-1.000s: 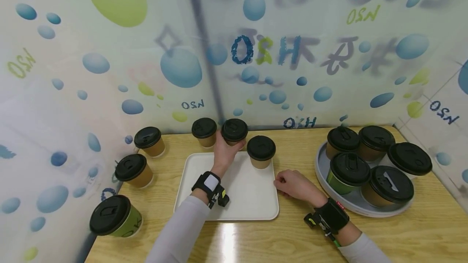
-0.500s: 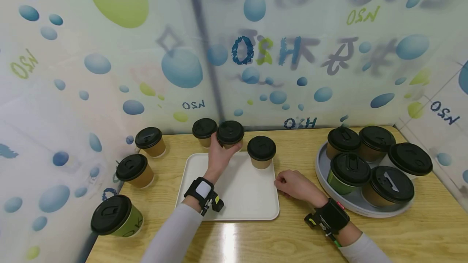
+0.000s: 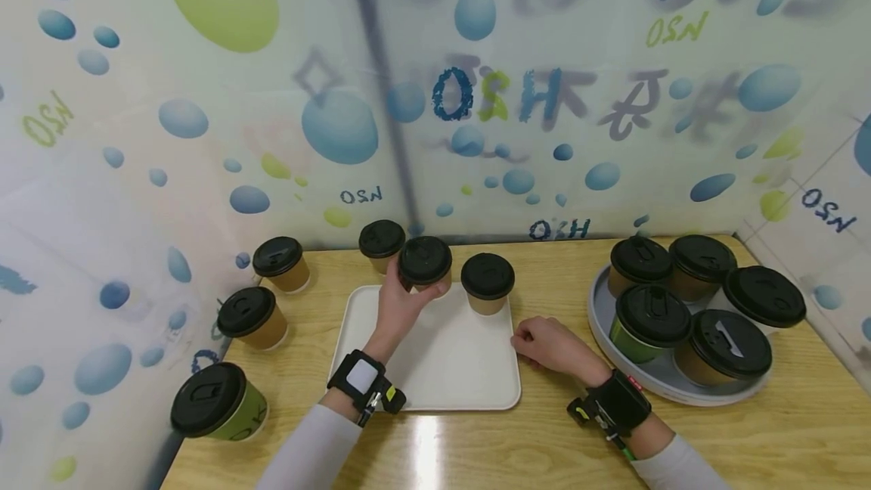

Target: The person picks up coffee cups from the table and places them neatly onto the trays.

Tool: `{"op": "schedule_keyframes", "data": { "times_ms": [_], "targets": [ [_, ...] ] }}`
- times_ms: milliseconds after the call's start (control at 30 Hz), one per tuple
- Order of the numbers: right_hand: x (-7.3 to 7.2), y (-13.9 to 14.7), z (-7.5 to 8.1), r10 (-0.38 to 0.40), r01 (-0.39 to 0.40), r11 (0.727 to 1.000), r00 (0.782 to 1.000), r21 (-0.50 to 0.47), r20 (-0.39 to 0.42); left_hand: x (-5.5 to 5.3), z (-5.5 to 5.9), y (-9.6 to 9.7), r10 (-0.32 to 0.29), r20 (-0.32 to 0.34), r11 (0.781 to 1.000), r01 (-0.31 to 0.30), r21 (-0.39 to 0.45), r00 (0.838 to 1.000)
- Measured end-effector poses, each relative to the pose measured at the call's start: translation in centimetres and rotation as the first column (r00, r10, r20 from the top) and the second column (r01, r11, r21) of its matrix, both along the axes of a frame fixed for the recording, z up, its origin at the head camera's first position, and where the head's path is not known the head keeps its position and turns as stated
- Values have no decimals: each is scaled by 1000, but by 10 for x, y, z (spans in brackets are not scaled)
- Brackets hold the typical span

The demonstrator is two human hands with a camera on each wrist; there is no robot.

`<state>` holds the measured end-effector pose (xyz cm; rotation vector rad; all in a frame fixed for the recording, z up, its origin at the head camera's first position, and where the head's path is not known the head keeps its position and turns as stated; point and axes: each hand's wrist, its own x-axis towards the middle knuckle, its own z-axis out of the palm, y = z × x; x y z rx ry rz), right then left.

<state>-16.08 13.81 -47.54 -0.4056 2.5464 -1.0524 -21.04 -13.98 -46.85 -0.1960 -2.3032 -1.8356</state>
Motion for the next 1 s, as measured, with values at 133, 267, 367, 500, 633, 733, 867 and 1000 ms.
{"op": "schedule_keyframes", "data": {
  "times_ms": [133, 267, 367, 500, 633, 733, 867, 1000],
  "targets": [
    [0, 0, 0, 4, -4, 1000, 1000, -7, -2, 8, 1, -4, -21, 44, 999, 23, -34, 999],
    [0, 0, 1, 6, -6, 1000, 1000, -7, -2, 14, 4, -7, -42, 93, 995, 50, -86, 995],
    [0, 0, 1, 4, -4, 1000, 1000, -6, 4, 17, 7, -8, -46, 126, 990, 62, -128, 991],
    [0, 0, 0, 2, -2, 1000, 1000, -6, 9, 18, 8, -9, -59, 158, 982, 86, -168, 986],
    [0, 0, -2, -6, 6, 1000, 1000, -1, 15, 18, 8, -9, -86, 163, 973, 118, -196, 983],
    [0, -1, -3, -19, 19, 1000, 999, 3, 27, 17, 8, -9, -97, 158, 968, 130, -215, 983],
    [-1, -1, -4, -28, 28, 1000, 999, 3, 33, 16, 9, -10, -111, 155, 963, 145, -227, 982],
    [-1, -1, -3, -34, 34, 999, 999, 3, 29, 13, 7, -9, -142, 159, 951, 179, -252, 977]
  ]
}}
